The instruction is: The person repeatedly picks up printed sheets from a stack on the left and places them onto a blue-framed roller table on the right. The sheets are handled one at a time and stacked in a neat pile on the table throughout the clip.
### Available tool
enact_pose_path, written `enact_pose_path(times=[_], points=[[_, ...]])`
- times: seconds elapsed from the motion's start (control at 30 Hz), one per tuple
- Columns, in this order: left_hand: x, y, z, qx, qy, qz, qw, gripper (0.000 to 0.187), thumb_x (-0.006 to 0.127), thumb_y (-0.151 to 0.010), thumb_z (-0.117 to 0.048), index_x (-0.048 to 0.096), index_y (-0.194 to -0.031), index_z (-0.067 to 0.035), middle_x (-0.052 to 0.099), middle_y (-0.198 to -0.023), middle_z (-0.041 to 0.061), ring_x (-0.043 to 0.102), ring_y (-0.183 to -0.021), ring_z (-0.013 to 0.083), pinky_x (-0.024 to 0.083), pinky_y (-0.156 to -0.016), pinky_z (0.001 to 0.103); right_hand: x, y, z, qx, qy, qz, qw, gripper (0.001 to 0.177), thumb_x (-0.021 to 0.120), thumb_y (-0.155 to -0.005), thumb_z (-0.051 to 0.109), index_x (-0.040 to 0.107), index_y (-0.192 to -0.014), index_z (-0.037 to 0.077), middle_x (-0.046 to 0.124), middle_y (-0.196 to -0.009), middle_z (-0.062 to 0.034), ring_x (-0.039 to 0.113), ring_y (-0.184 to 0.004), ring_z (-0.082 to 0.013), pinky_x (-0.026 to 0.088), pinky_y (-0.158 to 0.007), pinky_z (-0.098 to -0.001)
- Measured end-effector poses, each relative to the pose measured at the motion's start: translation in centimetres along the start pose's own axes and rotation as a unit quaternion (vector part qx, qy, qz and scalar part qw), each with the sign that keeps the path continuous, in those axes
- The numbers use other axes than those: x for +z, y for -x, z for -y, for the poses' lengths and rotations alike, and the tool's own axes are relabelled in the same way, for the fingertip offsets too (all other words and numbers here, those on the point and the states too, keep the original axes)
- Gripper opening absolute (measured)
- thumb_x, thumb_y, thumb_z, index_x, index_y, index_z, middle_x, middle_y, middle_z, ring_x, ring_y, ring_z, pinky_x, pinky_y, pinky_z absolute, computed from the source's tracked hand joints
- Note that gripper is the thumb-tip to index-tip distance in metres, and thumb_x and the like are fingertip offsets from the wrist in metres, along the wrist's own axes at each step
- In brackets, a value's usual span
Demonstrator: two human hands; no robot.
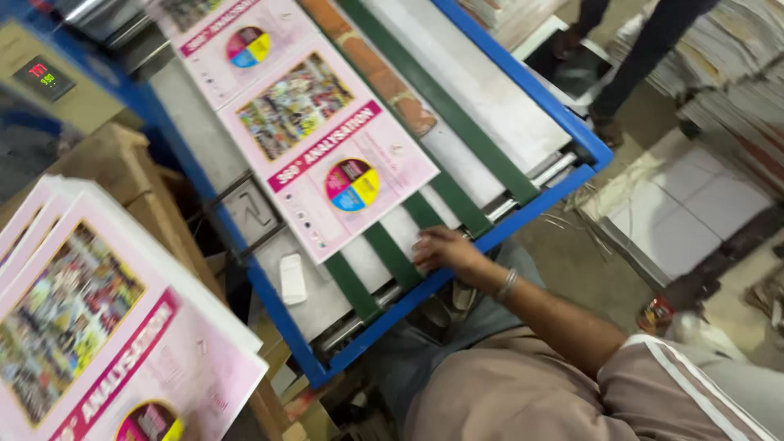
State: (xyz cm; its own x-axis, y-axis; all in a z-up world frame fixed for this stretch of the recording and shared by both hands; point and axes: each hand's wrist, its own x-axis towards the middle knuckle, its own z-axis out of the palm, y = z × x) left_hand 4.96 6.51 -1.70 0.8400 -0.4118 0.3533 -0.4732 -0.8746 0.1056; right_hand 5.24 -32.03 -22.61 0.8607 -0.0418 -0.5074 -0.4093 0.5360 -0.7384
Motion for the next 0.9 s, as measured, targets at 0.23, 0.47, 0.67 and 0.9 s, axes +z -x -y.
enact_pose_path(times=[0.23,0.47,0.67,0.9], points=[[1.8,2.9,-3.8,-0.017,-0.047,0.018,0.999,0.070,0.070,-0.080,-0.046,0.064,-0.133,0.000,0.062,-0.140,0.019,0.058,-0.131,0.0393,0.036,-0.114,0.060,11.2,7.8,0.6,0.016,-0.010,0.413,0.911,0.057,0.066,-0.100,0.024,0.045,-0.148,0.003,0.058,-0.142,-0.0119,0.066,-0.122,-0.0234,0.060,-0.099,-0.0386],[2.5,3.0,-7.2,0.048,-0.018,-0.014,0.999,0.069,0.070,-0.084,-0.048,0.063,-0.133,0.000,0.060,-0.142,0.020,0.056,-0.133,0.0380,0.033,-0.118,0.065,14.2,7.3,-1.3,0.022,0.043,0.121,0.991,0.043,0.069,-0.099,0.026,0.066,-0.131,-0.003,0.071,-0.113,-0.0096,0.064,-0.096,-0.0191,0.054,-0.081,-0.0354],[-1.6,3.6,-0.9,-0.032,-0.087,-0.031,0.995,0.070,0.070,-0.086,-0.041,0.058,-0.139,0.003,0.057,-0.146,0.027,0.053,-0.135,0.0449,0.036,-0.116,0.061,2.7,-0.8,3.1,-0.150,0.081,-0.115,0.979,0.031,0.071,-0.095,0.015,0.074,-0.110,-0.012,0.074,-0.098,-0.0191,0.067,-0.080,-0.0206,0.056,-0.072,-0.0358],[-2.6,3.3,0.3,-0.094,-0.103,-0.037,0.989,0.052,0.072,-0.088,-0.020,0.063,-0.135,-0.002,0.066,-0.136,0.016,0.064,-0.125,0.0368,0.051,-0.106,0.047,-4.6,-2.1,4.6,-0.218,-0.017,-0.230,0.949,0.022,0.069,-0.098,0.008,0.063,-0.117,-0.003,0.067,-0.098,-0.0065,0.062,-0.076,-0.0154,0.050,-0.060,-0.0292]])
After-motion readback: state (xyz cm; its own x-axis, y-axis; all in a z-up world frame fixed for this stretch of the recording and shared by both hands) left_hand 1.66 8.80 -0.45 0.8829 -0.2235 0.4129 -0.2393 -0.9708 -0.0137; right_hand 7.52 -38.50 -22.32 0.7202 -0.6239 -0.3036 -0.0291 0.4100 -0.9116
